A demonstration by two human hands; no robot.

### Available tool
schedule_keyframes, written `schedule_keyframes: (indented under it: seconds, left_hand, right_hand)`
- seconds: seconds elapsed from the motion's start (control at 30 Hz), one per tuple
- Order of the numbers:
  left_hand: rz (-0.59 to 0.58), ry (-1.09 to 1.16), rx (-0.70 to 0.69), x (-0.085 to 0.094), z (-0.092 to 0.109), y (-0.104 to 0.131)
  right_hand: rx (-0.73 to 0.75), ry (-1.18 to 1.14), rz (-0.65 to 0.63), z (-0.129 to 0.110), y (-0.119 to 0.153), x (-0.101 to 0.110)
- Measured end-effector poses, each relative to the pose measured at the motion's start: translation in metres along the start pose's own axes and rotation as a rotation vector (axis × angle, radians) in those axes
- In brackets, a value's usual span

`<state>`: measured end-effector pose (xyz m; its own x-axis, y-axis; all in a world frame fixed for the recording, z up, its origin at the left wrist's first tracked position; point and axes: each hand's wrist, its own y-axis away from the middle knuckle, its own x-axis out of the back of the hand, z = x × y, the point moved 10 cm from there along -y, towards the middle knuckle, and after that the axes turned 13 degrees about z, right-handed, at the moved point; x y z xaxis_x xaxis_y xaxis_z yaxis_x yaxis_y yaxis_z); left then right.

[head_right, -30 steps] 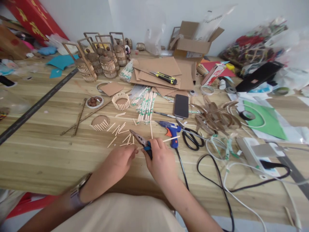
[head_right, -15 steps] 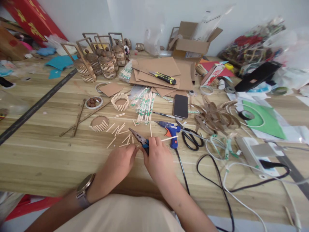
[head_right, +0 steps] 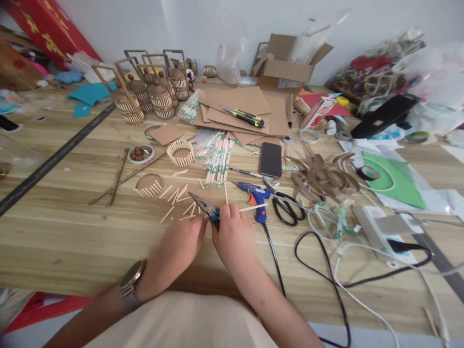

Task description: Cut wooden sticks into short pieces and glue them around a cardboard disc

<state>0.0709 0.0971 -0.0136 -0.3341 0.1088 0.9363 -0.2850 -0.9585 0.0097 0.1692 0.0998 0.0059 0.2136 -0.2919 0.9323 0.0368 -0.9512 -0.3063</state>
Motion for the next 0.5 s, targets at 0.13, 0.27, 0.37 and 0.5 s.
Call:
schedule_keyframes:
  seconds: [0.13, 0.27, 0.37, 0.5]
  left_hand:
    - [-0.145, 0.457, 0.014, 0.0, -0.009, -0.001]
    - [-0.293, 1.058, 0.215, -0.005, -0.018, -0.001]
    - [-0.288, 1.192, 0.349, -0.015, -0.018, -0.004]
    - [-0.412, 1.231, 0.34, -0.03, 0.001, -0.001]
  right_hand:
    - [0.055, -0.332, -0.135, 0.007, -0.003, 0.0]
    - [-0.002, -0.603, -0.241, 0.017, -0.003, 0.014]
    - [0.009, -0.65, -0.246, 0.01, -0.002, 0.021]
    - [0.062, -0.626, -0.219, -0.001, 0.002, 0.019]
